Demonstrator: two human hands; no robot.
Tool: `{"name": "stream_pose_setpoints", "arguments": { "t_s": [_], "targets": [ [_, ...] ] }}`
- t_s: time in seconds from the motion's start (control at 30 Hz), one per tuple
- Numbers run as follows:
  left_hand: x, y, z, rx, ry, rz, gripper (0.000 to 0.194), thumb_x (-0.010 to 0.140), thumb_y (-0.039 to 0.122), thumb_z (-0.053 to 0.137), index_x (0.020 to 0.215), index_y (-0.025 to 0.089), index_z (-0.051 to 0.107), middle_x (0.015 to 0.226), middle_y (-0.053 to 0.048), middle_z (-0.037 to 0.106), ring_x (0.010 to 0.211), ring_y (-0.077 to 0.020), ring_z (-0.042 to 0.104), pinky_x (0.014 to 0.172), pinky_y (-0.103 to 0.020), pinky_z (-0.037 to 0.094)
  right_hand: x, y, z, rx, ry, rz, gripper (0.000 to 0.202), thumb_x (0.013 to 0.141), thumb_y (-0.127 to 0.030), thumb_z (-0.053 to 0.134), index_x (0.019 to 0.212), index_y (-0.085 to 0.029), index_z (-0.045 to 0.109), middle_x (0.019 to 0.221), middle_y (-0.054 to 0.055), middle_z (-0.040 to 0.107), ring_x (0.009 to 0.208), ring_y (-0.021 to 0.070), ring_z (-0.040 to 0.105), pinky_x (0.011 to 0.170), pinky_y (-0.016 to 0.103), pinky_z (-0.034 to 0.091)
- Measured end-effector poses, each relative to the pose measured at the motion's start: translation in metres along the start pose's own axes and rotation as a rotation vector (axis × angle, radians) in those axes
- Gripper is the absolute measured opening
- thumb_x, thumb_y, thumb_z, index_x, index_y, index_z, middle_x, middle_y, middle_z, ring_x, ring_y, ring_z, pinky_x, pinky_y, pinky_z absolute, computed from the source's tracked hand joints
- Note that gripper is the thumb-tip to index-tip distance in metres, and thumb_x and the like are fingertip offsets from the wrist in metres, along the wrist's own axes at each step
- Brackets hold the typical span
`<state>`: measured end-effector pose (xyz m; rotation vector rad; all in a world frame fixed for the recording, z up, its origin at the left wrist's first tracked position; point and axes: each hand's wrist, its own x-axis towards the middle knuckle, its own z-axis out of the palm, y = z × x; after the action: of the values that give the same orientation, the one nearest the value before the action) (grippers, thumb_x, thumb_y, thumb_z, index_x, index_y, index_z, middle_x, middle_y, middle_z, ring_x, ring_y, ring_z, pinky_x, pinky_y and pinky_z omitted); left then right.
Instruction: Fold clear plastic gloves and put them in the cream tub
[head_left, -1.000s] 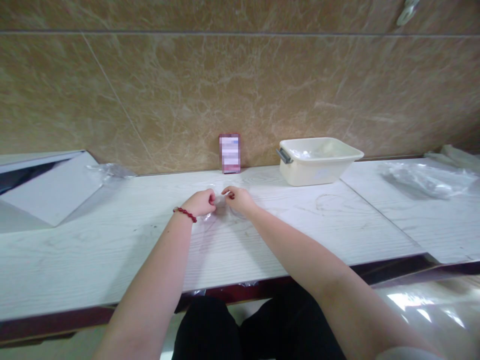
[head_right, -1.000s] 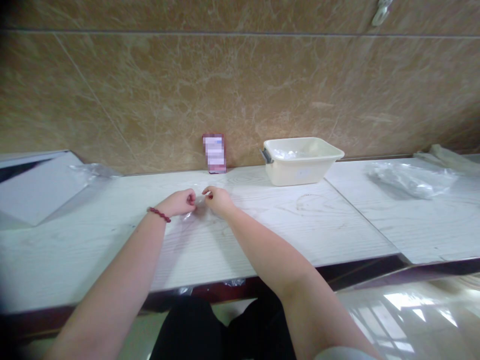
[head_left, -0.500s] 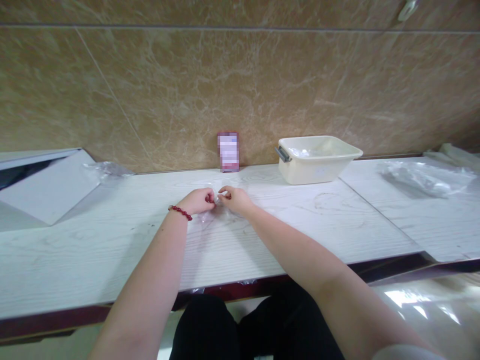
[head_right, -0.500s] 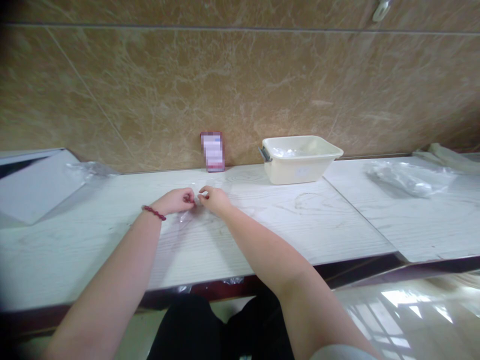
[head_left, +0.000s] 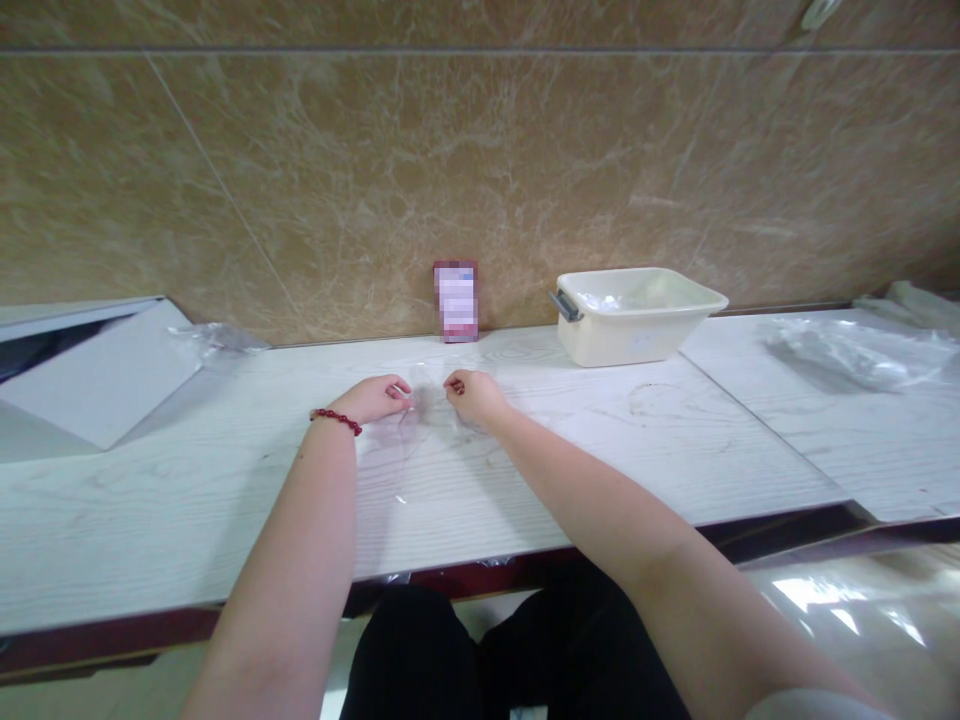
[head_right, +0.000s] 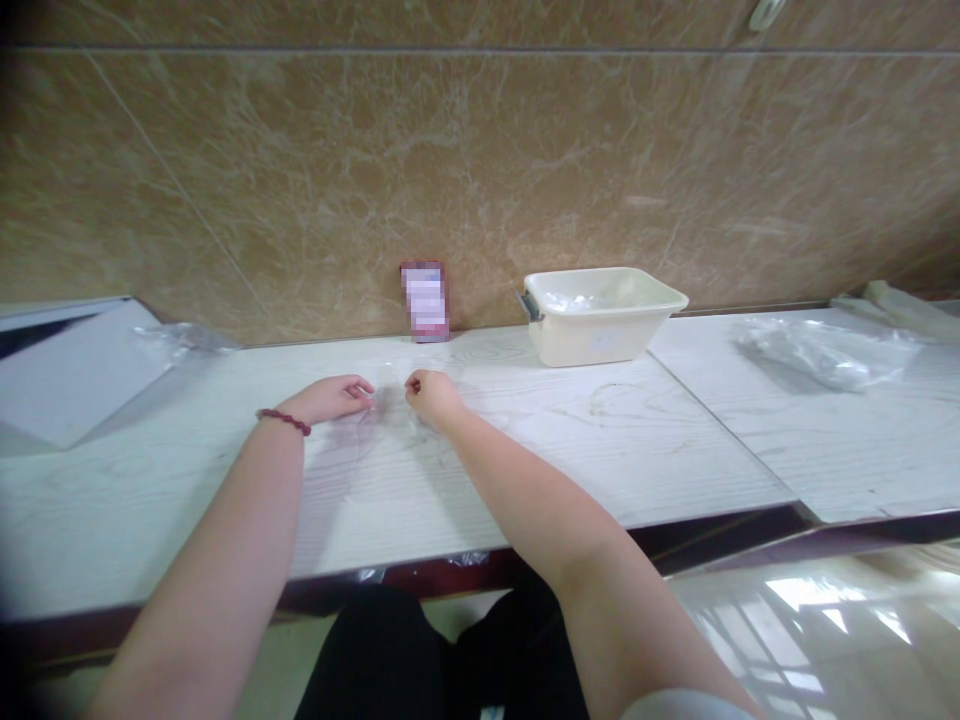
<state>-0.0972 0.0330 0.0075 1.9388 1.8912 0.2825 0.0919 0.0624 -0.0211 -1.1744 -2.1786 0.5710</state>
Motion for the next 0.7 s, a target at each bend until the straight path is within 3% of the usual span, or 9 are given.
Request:
{"name": "stream_pose_setpoints", "arguments": {
  "t_s": [0.13,0.23,0.43,0.7],
  "targets": [
    [0.001,0.002,0.005,-0.03,-0.046,0.078,0.046,0.056,0.045,0.054,0.093,0.018,0.054,0.078,-0.001,0.06,0.07,-0.0149,0.056,0.063,-0.023,0.042,-0.001,-0.004,-0.002,-0.004,0.056,0.041,0.022,0.074,-0.026,0.045,0.091,-0.019,0.057,0.075,0.001,0.062,0.065,0.0107,0.054,0.062,0.021,0.04],
    [0.003,0.002,0.007,-0.019,-0.047,0.118,0.047,0.055,0.043,0.055,0.095,0.017,0.053,0.077,-0.001,0.059,0.07,-0.0148,0.055,0.063,-0.023,0.041,-0.002,-0.006,-0.003,0.002,0.05,-0.013,0.024,0.076,-0.032,0.043,0.093,-0.022,0.057,0.077,0.0,0.062,0.069,0.0101,0.055,0.065,0.02,0.039],
    [0.001,0.005,0.006,-0.014,-0.069,0.136,0.047,0.057,0.044,0.054,0.096,0.018,0.054,0.075,0.0,0.057,0.067,-0.0141,0.054,0.062,-0.023,0.041,-0.001,-0.001,0.0,-0.025,-0.068,-0.069,0.019,0.072,-0.022,0.047,0.084,-0.022,0.062,0.073,-0.001,0.062,0.067,0.0092,0.055,0.062,0.018,0.038],
    [0.0,0.003,0.001,0.078,-0.087,0.166,0.047,0.058,0.048,0.054,0.098,0.024,0.057,0.085,-0.002,0.058,0.078,-0.0165,0.054,0.072,-0.025,0.039,0.001,0.004,0.002,-0.003,-0.033,0.007,0.02,0.068,-0.016,0.048,0.083,-0.02,0.06,0.071,-0.001,0.062,0.065,0.0095,0.055,0.058,0.018,0.038]
  ]
}}
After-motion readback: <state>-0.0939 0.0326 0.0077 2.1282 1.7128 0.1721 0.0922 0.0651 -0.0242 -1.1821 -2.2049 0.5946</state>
